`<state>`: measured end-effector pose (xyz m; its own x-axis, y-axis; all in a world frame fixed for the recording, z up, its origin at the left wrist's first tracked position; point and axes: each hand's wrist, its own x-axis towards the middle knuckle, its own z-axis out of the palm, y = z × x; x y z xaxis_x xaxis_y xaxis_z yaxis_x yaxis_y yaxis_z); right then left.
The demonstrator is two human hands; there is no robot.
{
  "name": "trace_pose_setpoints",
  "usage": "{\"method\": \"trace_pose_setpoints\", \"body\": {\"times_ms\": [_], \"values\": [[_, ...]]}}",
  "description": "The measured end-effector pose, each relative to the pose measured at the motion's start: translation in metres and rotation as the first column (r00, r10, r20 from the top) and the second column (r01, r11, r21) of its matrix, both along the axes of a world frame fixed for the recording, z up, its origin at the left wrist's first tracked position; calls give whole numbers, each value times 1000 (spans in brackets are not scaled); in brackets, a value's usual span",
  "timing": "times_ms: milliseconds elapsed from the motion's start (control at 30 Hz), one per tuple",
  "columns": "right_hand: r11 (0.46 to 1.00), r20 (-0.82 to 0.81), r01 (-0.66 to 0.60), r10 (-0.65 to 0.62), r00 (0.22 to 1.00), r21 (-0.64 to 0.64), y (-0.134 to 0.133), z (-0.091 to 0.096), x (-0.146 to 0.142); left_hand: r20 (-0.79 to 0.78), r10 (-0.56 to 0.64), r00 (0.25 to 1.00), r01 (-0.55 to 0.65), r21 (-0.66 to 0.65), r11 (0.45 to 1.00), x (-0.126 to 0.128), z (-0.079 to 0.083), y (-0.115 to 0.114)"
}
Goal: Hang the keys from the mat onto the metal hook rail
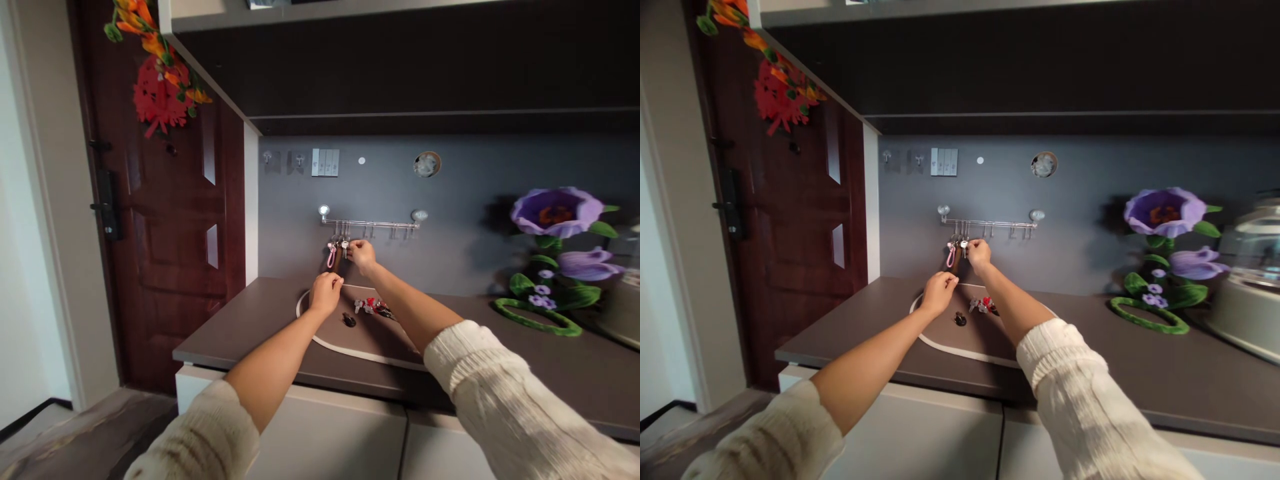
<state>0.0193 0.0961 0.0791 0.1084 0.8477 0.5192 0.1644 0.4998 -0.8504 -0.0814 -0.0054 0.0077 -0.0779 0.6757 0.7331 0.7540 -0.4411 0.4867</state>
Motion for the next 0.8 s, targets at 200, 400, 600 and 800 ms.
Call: {"method": "trace_pose_setpoints", "body": {"times_ms": [200,400,600,800], "values": [[998,-59,12,-15,998,-62,-26,2,8,19,-8,1000,8,-7,1000,-2,-1,-1],[999,24,-42,43,999,-15,-47,-4,26,67,-36,997,38,-36,999,-3,-1,-3],[995,144,-100,100,985,-11,-72,-23,50,172,-76,982,101,-142,985,-1,6,-3],[999,306,-50,51,951,-11,-88,-48,70,198,-123,972,176,-282,943,10,18,-2]]}}
